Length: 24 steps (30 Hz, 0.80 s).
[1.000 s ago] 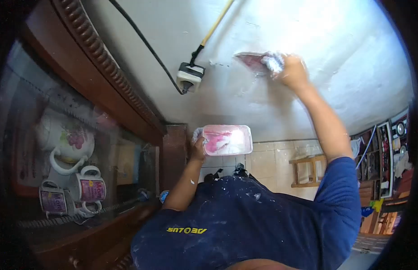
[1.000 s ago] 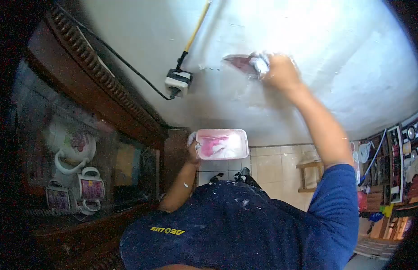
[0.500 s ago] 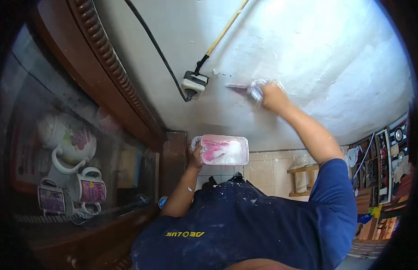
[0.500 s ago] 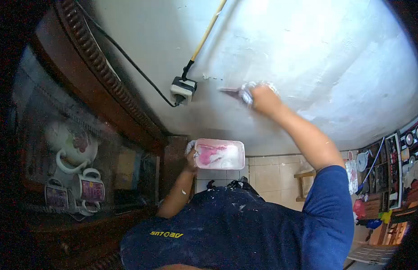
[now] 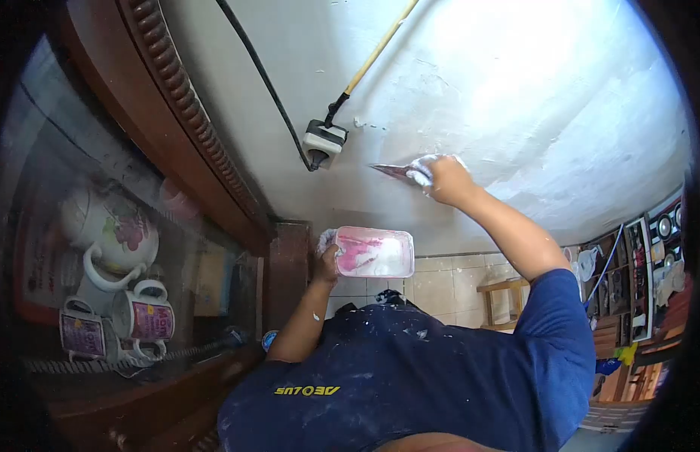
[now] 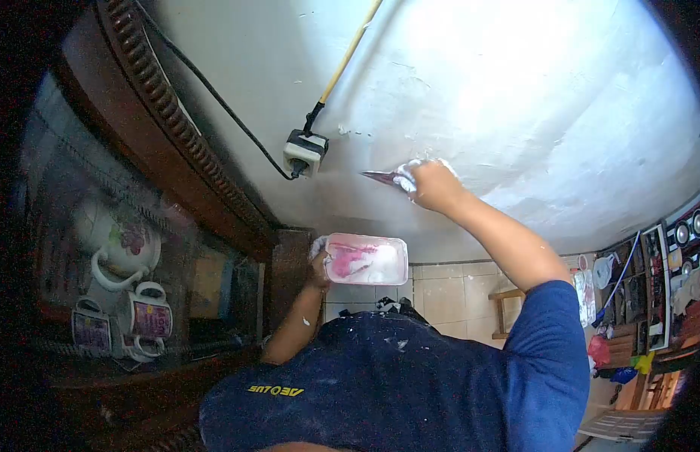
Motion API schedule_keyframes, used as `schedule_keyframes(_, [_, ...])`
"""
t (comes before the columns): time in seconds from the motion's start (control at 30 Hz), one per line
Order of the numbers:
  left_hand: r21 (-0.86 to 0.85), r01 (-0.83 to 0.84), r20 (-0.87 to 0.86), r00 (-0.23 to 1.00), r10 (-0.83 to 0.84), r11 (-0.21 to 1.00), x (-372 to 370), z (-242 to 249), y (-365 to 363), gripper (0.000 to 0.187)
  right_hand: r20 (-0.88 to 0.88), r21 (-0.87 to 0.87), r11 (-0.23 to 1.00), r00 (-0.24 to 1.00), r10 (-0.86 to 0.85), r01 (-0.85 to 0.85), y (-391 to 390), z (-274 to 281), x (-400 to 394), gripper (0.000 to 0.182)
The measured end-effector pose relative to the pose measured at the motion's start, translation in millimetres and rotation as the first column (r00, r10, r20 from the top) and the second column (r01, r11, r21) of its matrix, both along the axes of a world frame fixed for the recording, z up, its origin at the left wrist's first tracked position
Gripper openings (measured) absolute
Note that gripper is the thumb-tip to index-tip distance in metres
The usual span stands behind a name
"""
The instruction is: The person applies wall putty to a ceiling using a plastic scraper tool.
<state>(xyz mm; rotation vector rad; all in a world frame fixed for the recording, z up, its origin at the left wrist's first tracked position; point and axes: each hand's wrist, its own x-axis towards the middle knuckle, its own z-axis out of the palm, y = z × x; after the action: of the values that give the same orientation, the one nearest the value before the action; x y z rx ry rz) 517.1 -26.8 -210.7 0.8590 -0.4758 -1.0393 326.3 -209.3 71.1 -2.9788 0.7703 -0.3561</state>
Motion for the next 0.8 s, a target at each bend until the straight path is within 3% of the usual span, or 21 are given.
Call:
schedule_keyframes(0.07, [-0.015, -0.003, -0.030, 1.000, 0.003, 1.000, -2.2, 6.6, 2.1, 0.033, -0.023, -0.076, 0.996, 0.998, -0.057, 0.055, -12.2, 7.2, 5.6, 0.035])
schedule_keyframes(0.17, [-0.046, -0.040, -0.012, 0.999, 0.039, 0.998, -1.3, 17.3, 2.9, 0.034, 0.252, -0.255, 0.953, 0.963, -0.099, 0.165, -26.5, 96.7, -6.2, 0.033])
schedule_keyframes(0.2, [-0.062, -0.075, 0.035, 0.996, 0.077, 0.995, -2.2, 17.6, 3.7, 0.034, 0.329, -0.227, 0.971, 0.944, 0.000, 0.079, -42.0, 129.7, -17.4, 0.034])
schedule_keyframes(0.23, [-0.055, -0.072, 0.033, 0.997, 0.074, 0.996, -2.3, 14.1, 3.7, 0.034, 0.386, -0.526, 0.845, 0.912, 0.137, 0.095, -38.0, 170.6, -25.0, 0.030])
schedule_keyframes(0.27, [-0.043, -0.058, -0.031, 0.998, 0.057, 0.997, -1.1, 7.3, 2.4, 0.035, 0.453, -0.454, 0.887, 0.879, 0.149, 0.084, -20.3, 202.0, -26.9, 0.023])
schedule_keyframes(0.3, [-0.035, -0.045, -0.093, 0.995, 0.042, 0.998, 0.4, 1.4, 1.0, 0.036, 0.541, -0.367, 0.930, 0.812, 0.220, -0.007, -13.5, 219.4, -35.1, 0.029])
schedule_keyframes(0.33, [-0.032, -0.045, -0.092, 0.995, 0.042, 0.998, 0.7, -3.0, 1.4, 0.036, 0.495, -0.379, 0.925, 0.839, 0.226, -0.026, -2.6, 229.5, -38.7, 0.026])
schedule_keyframes(0.4, [-0.060, 0.018, -0.147, 0.989, -0.027, 0.998, 1.3, -11.3, 0.0, 0.037, 0.561, -0.019, 0.998, 0.825, 0.060, -0.060, -15.4, 188.2, -50.0, 0.027])
schedule_keyframes(0.47, [-0.063, -0.008, -0.099, 0.995, 0.002, 0.998, 3.9, -22.0, -1.2, 0.037, 0.385, -0.118, 0.989, 0.922, -0.041, 0.093, 26.3, 135.2, -42.0, 0.034])
schedule_keyframes(0.5, [-0.059, -0.036, -0.055, 0.998, 0.033, 0.998, 3.7, -26.0, -0.8, 0.037, 0.327, 0.149, 0.979, 0.927, -0.182, 0.140, 21.7, 92.6, -37.1, 0.037])
schedule_keyframes(0.53, [-0.066, -0.038, -0.058, 0.998, 0.034, 0.997, 1.1, -23.2, 0.7, 0.037, 0.077, 0.047, 0.996, 0.994, -0.074, 0.071, -8.6, 37.2, -30.5, 0.051])
schedule_keyframes(0.6, [-0.004, -0.070, -0.133, 0.989, 0.069, 0.998, -3.1, -11.5, 5.0, 0.037, -0.138, 0.053, 0.994, 0.986, -0.091, 0.099, -19.5, -5.4, -19.4, 0.047])
schedule_keyframes(0.63, [0.006, -0.024, -0.174, 0.984, 0.025, 1.000, 13.3, -69.2, -8.6, 0.036, -0.048, -0.024, 0.994, 0.993, -0.106, 0.105, -30.0, -1.9, -22.4, 0.044])
schedule_keyframes(0.67, [0.008, -0.021, -0.169, 0.985, 0.022, 1.000, 16.3, -66.7, -7.9, 0.036, 0.043, -0.100, 0.988, 0.993, -0.114, 0.118, -45.9, 5.2, -22.7, 0.040])
schedule_keyframes(0.73, [-0.045, -0.069, -0.043, 0.997, 0.067, 0.997, 13.8, -50.4, -3.7, 0.035, 0.200, -0.233, 0.949, 0.966, -0.166, 0.211, -38.6, 97.4, -21.6, 0.040])
schedule_keyframes(0.77, [-0.041, -0.063, -0.045, 0.997, 0.061, 0.997, 8.4, -34.8, 0.3, 0.035, 0.306, -0.343, 0.935, 0.952, 0.019, 0.092, -34.5, 141.0, -28.2, 0.035])
schedule_keyframes(0.8, [-0.024, -0.101, -0.059, 0.993, 0.100, 0.995, 0.7, -12.7, 4.6, 0.035, 0.341, -0.339, 0.917, 0.936, -0.090, 0.211, -35.9, 176.5, -31.3, 0.030])
